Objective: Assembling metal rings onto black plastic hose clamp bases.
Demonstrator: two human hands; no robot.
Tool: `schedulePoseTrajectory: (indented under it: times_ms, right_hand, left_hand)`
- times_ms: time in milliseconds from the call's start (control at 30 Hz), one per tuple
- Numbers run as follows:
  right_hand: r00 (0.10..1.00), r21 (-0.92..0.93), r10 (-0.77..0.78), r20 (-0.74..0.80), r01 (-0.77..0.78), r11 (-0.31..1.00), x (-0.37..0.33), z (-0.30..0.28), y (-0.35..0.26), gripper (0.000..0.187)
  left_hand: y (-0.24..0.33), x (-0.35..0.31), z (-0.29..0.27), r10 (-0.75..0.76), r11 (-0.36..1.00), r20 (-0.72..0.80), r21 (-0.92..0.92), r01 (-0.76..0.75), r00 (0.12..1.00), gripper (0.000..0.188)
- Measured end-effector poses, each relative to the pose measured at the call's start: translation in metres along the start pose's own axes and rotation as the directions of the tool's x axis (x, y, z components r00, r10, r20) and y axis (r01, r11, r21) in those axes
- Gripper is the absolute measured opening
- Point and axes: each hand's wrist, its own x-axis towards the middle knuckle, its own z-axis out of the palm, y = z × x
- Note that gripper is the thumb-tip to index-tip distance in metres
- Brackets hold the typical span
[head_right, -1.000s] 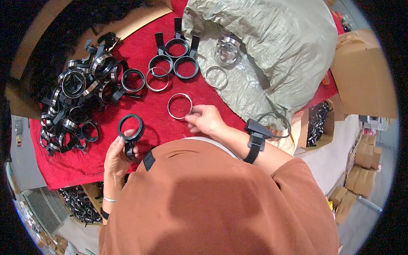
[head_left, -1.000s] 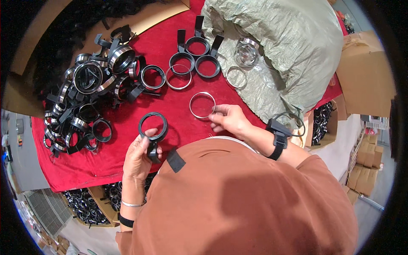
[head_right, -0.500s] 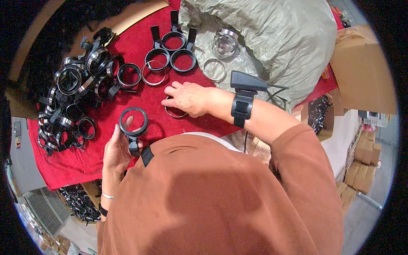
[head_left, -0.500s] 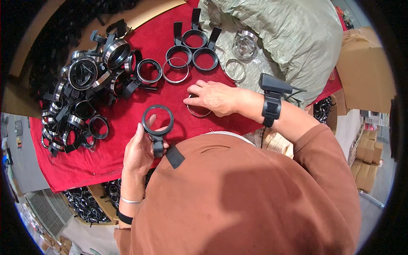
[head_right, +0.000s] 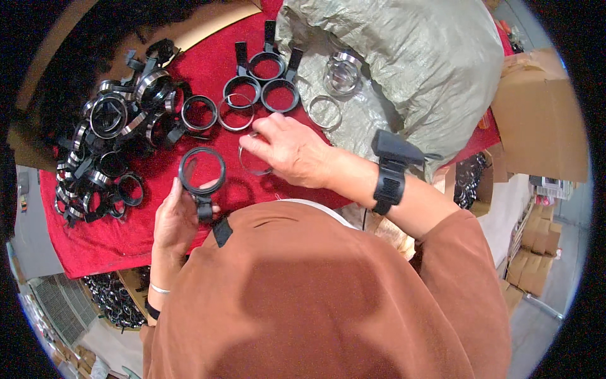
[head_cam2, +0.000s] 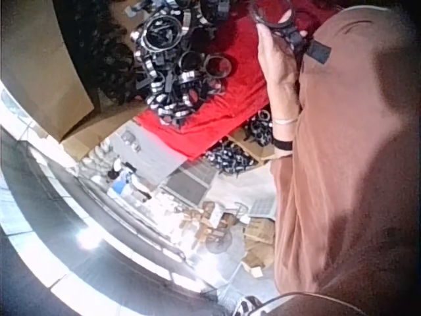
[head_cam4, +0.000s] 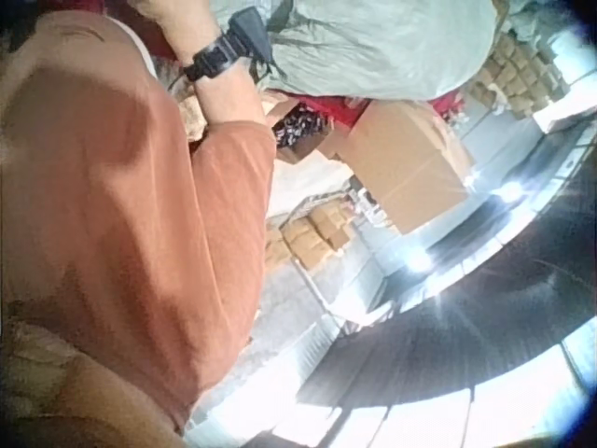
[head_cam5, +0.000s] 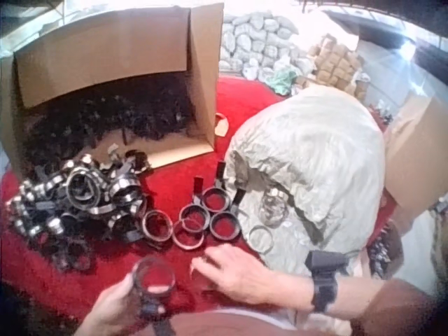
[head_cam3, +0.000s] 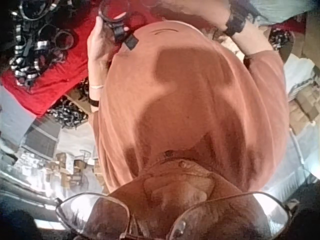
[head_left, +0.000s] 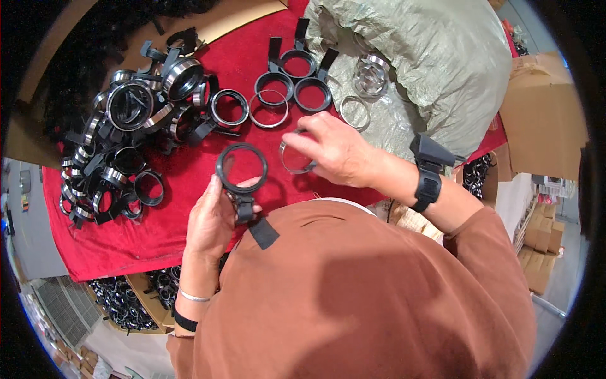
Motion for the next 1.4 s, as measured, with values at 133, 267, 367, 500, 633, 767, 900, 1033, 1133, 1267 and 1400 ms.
schedulePoseTrajectory:
  times_ms: [133,267,367,500,633,767,900,1033,1133,1267,1400]
  right_hand:
    - [0.960,0.320,0.275,-0.060,-0.243,0.916,0.020,-0.025,-0.018,0.081]
    - [0.960,0.449,0.279,-0.039,-0.232,0.863,0.040,-0.032,-0.026,0.082]
    - [0.954,0.444,0.298,0.037,-0.283,0.850,0.047,-0.028,-0.028,0.083]
    - [0.954,0.450,0.294,0.053,-0.286,0.846,0.050,-0.024,-0.029,0.082]
    - [0.957,0.472,0.280,0.069,-0.279,0.837,0.050,-0.023,-0.030,0.082]
    - [0.950,0.499,0.288,0.120,-0.308,0.810,0.053,-0.024,-0.031,0.076]
    - [0.925,0.421,0.319,0.204,-0.377,0.825,0.053,-0.026,-0.034,0.074]
    - [0.867,0.589,0.465,0.182,-0.474,0.655,0.049,-0.016,-0.032,0.055]
    - [0.670,0.687,0.639,0.378,-0.665,0.292,0.047,0.007,-0.028,0.053]
    - [0.617,0.691,0.749,0.240,-0.651,0.315,0.052,0.023,-0.039,0.063]
    - [0.624,0.681,0.747,0.227,-0.651,0.336,0.052,0.032,-0.039,0.062]
  left_hand:
    - [0.005,0.004,0.017,0.032,0.999,0.075,-0.004,-0.031,0.997,0.049]
    - [0.009,0.002,0.029,0.050,0.998,0.113,-0.032,-0.046,0.992,0.047]
    - [0.008,0.003,0.025,0.072,0.997,0.152,-0.018,-0.070,0.986,0.047]
    - [0.009,-0.001,0.025,0.055,0.998,0.146,-0.009,-0.055,0.988,0.047]
    - [0.008,-0.002,0.028,0.081,0.996,0.132,0.028,-0.086,0.988,0.048]
    - [0.006,-0.002,0.025,0.048,0.998,0.165,0.032,-0.054,0.985,0.047]
    - [0.008,-0.009,0.041,0.132,0.940,0.072,0.309,-0.148,0.989,0.045]
    - [0.003,-0.011,0.035,0.210,0.806,0.074,0.551,-0.216,0.975,0.043]
    - [-0.003,-0.014,0.046,0.165,0.810,0.061,0.561,-0.171,0.984,0.033]
    - [-0.014,-0.014,0.041,0.253,0.762,0.107,0.590,-0.266,0.962,0.023]
    - [-0.021,-0.009,0.037,0.366,0.634,0.136,0.688,-0.353,0.921,0.022]
